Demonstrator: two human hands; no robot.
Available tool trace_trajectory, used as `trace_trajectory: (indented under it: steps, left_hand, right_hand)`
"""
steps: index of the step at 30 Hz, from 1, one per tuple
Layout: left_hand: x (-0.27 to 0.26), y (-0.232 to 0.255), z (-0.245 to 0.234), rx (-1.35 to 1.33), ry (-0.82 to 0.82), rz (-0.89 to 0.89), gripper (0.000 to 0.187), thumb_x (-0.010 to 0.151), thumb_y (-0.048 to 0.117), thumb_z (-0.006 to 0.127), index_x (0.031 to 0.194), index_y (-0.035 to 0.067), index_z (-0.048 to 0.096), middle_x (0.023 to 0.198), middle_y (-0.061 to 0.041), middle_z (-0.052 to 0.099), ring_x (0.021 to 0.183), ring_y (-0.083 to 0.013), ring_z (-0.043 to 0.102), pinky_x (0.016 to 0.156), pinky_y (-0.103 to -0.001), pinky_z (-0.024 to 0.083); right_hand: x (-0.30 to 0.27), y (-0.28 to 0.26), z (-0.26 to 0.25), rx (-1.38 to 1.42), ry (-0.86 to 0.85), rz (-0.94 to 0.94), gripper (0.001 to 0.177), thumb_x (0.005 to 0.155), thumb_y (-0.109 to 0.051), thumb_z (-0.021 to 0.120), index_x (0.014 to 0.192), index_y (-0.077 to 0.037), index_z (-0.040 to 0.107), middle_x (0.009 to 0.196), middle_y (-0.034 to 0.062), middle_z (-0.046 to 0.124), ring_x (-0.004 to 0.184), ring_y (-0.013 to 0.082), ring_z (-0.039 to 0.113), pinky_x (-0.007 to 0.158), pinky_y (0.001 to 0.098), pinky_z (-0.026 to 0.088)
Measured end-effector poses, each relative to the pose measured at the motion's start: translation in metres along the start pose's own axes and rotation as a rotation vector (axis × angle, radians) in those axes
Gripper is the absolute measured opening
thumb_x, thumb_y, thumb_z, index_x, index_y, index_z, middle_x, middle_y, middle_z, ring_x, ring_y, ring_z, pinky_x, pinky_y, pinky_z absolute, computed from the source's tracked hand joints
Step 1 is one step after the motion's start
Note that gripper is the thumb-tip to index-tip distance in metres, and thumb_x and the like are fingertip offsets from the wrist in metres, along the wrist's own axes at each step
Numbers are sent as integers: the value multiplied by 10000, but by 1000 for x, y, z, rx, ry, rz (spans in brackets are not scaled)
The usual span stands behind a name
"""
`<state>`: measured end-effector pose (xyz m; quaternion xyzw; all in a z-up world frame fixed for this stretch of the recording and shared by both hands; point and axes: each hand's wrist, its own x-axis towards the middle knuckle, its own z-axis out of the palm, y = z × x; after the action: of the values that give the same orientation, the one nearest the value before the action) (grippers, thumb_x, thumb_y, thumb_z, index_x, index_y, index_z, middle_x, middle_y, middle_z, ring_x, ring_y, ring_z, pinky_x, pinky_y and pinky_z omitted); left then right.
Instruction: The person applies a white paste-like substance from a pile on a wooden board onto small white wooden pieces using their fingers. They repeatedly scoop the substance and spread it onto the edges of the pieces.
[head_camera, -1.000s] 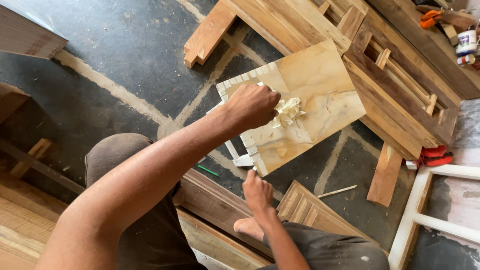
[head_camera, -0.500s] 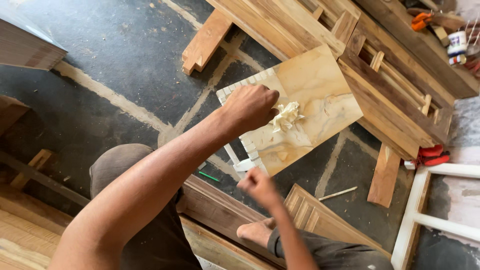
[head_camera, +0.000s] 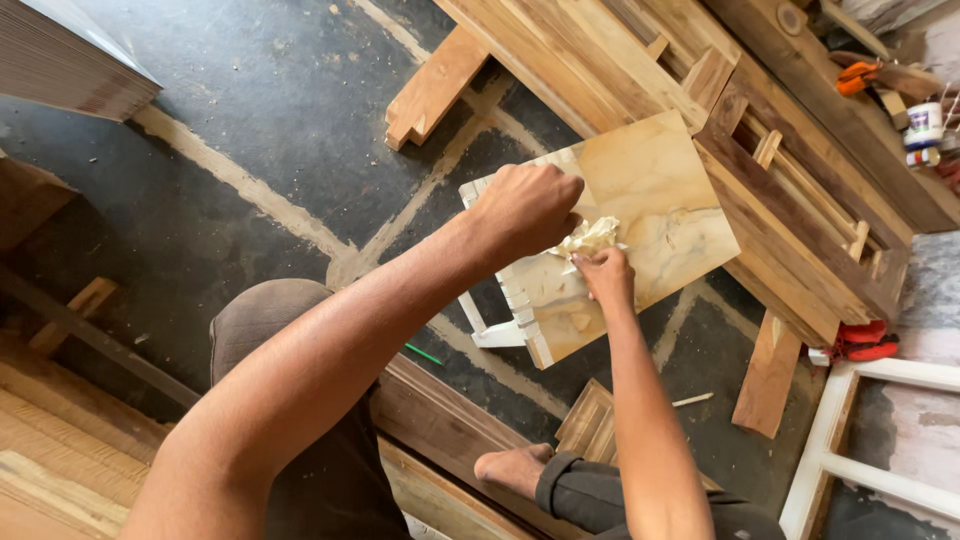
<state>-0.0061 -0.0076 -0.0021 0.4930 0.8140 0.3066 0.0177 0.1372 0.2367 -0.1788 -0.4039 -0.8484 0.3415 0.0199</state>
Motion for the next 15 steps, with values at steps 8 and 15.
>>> trace_trajectory:
  steps: [8,15]
  left_hand:
    - [-1,8,0,22,-35,2,278,846,268,762,786,5,693,694,-182,701,655,-362,717,564,-472,568]
    - [1,21,17,14,-133,-12,292,875,305,758,843,21,700,698,-179,699,644,-365,720,566,-471,572]
  right_hand:
    - [-130,0,5,-9,-69,-353,474,824,-235,840,1237,-114,643,847,59,648,750,186,626,698,354,546]
    - [-167,-13,9,-336,-95,-653,638,656,-228,892,1199,-82,590,1012,154,656,960,389,633,828,483,514]
